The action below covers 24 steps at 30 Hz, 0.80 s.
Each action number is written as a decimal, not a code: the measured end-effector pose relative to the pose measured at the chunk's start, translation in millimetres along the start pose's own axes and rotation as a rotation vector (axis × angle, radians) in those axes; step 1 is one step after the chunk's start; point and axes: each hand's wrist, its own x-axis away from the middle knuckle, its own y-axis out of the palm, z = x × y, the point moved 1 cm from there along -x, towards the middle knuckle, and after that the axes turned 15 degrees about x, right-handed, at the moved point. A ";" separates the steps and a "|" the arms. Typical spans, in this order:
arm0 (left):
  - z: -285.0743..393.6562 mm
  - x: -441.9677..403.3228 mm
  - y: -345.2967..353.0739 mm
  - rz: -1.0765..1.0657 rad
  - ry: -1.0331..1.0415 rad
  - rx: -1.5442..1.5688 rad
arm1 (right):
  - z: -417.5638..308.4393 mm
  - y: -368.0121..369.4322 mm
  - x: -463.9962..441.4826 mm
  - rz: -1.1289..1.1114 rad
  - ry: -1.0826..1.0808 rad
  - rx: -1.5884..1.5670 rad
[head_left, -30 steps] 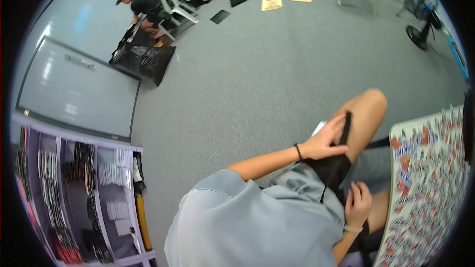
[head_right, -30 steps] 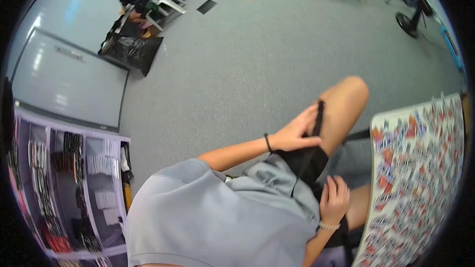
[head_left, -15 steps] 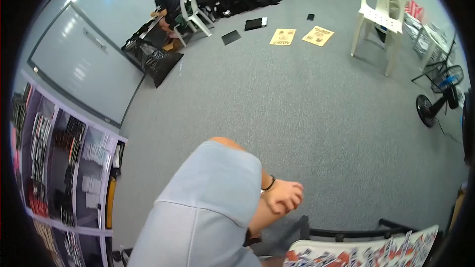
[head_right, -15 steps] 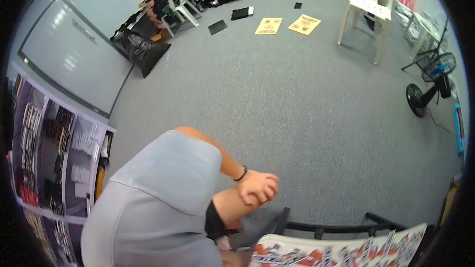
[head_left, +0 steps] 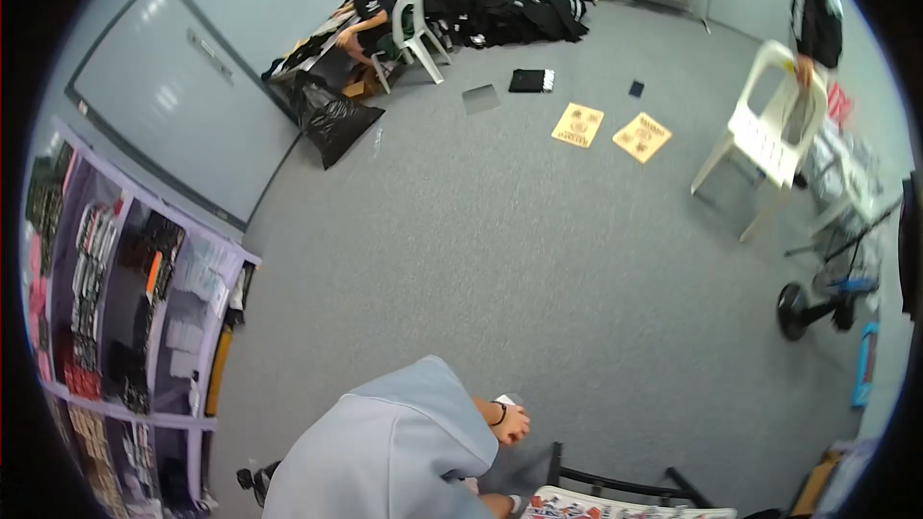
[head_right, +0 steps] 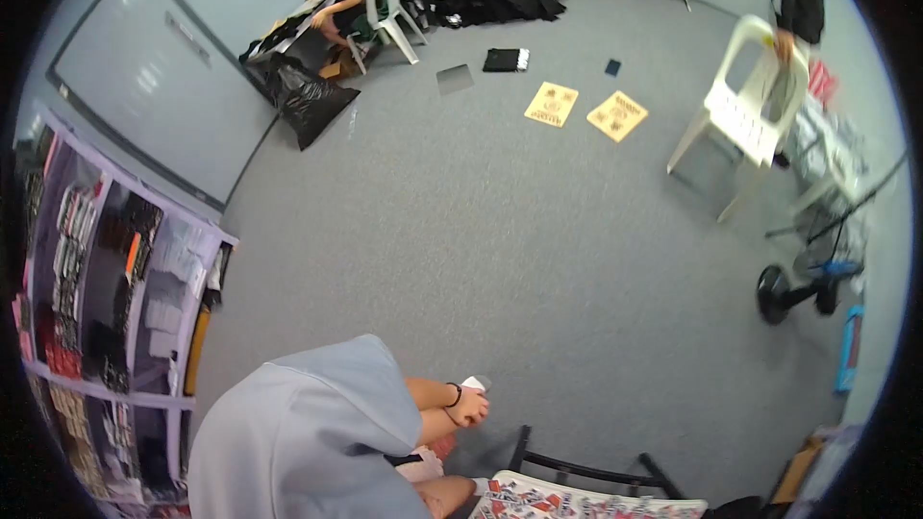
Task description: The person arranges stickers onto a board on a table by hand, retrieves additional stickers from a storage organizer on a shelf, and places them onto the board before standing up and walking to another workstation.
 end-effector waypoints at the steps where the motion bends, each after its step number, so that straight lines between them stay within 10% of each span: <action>1: 9.7 -1.2 2.4 -0.055 -0.245 -0.086 | -9.8 -19.3 -2.0 -0.016 0.012 -0.009; 3: -23.4 23.5 41.7 0.242 0.141 1.646 | -44.7 -40.8 -12.7 -0.041 0.033 -0.050; 7: 78.0 -35.1 -27.3 -0.468 -0.164 0.482 | -106.5 -61.5 -45.0 -0.121 0.073 -0.147; 9: 124.7 20.3 -112.3 -0.075 0.008 1.089 | -144.1 -84.0 -72.6 -0.104 0.114 -0.006; 11: 103.7 48.8 -157.0 0.326 -0.010 0.851 | -173.5 -110.5 -105.8 -0.048 0.142 -0.079; 14: 66.6 147.0 -234.4 0.681 -0.426 0.432 | -181.0 -131.9 -152.4 -0.073 0.115 0.090; 15: 54.0 186.0 -250.0 0.815 -0.636 0.480 | -58.9 -121.6 -206.6 -0.080 0.126 0.203; 16: 15.8 217.5 -242.2 1.024 -0.791 0.482 | -133.7 -129.3 -190.7 -0.095 0.116 0.216; 19: -19.2 328.2 -224.5 1.847 -1.167 0.943 | -215.7 -118.3 -233.3 -0.215 0.095 0.462; 22: -54.8 420.7 -152.4 2.426 -0.930 1.706 | -309.6 -97.8 -280.4 -0.324 0.077 0.703; 24: -52.5 474.4 -93.1 1.972 -1.281 1.530 | -356.6 -89.1 -318.5 -0.388 0.083 0.878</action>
